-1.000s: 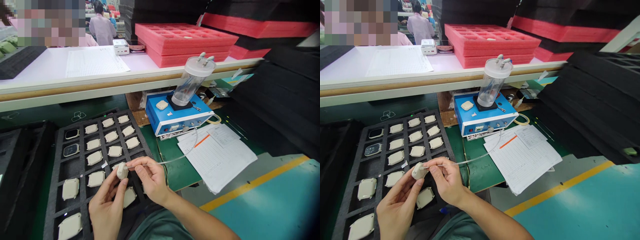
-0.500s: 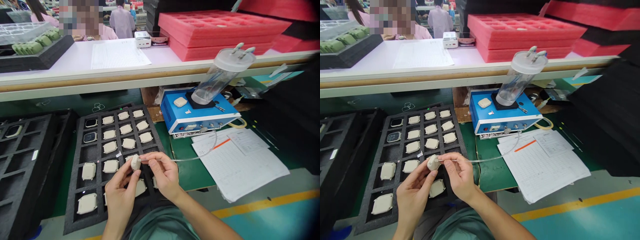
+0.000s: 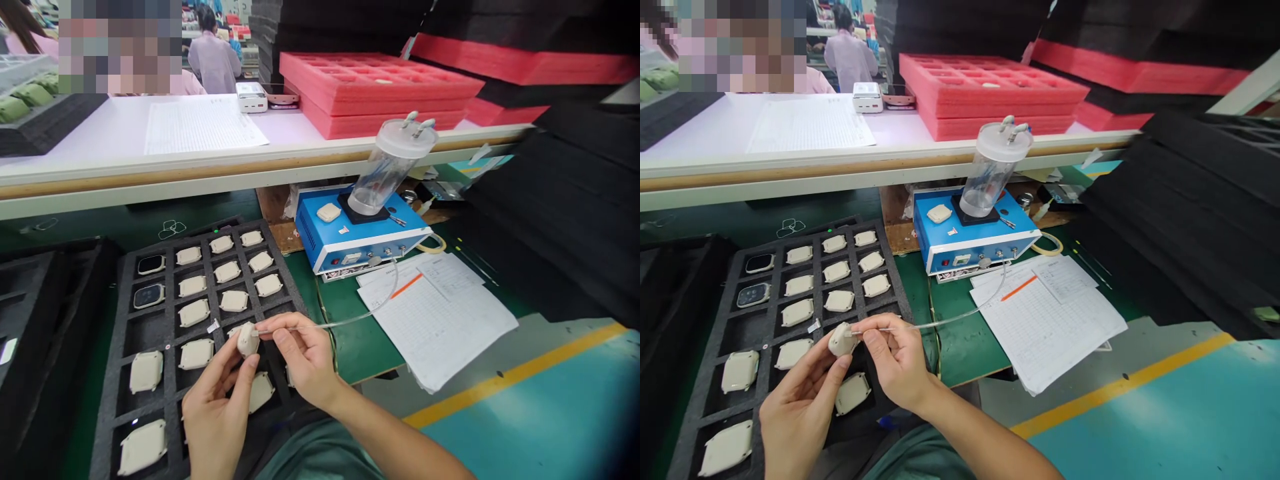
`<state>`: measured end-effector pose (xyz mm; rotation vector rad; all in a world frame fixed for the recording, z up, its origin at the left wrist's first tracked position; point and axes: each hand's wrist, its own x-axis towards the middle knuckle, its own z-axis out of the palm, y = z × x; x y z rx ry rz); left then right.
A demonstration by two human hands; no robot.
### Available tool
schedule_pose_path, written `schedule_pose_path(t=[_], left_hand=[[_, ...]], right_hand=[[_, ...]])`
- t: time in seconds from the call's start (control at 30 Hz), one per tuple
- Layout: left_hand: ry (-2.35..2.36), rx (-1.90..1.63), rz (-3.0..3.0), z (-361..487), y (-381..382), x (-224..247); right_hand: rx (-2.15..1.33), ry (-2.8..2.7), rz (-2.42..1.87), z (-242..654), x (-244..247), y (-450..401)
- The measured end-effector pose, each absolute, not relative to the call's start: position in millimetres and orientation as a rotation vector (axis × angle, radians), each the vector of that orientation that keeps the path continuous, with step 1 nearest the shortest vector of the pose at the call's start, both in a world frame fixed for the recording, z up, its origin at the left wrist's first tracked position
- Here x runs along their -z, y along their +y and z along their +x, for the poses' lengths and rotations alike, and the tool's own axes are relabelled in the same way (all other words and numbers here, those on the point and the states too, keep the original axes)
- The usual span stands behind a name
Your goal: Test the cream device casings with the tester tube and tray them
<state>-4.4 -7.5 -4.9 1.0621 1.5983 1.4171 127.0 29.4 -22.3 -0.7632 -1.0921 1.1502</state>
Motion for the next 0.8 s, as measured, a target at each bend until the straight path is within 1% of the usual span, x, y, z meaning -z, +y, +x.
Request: schedule_pose_path(t=[0.63,0.73,0.8], left_hand=[[1.612,-1.454,1.066,-4.5,-7.6,3.3],[1.666,-1.433,1.027,-8.0,-7.5,2.5],[1.665,-1.421,0.995,-11.4,-7.1,0.7]], right_hand=[[-1.186,-1.079,-0.72,123.2,19.2,29.2],[-1.293,-1.083,-0.812,140.3,4.7,15.8],[-1.482,-1.185,-0.898,172.8,-9.5,2.5]])
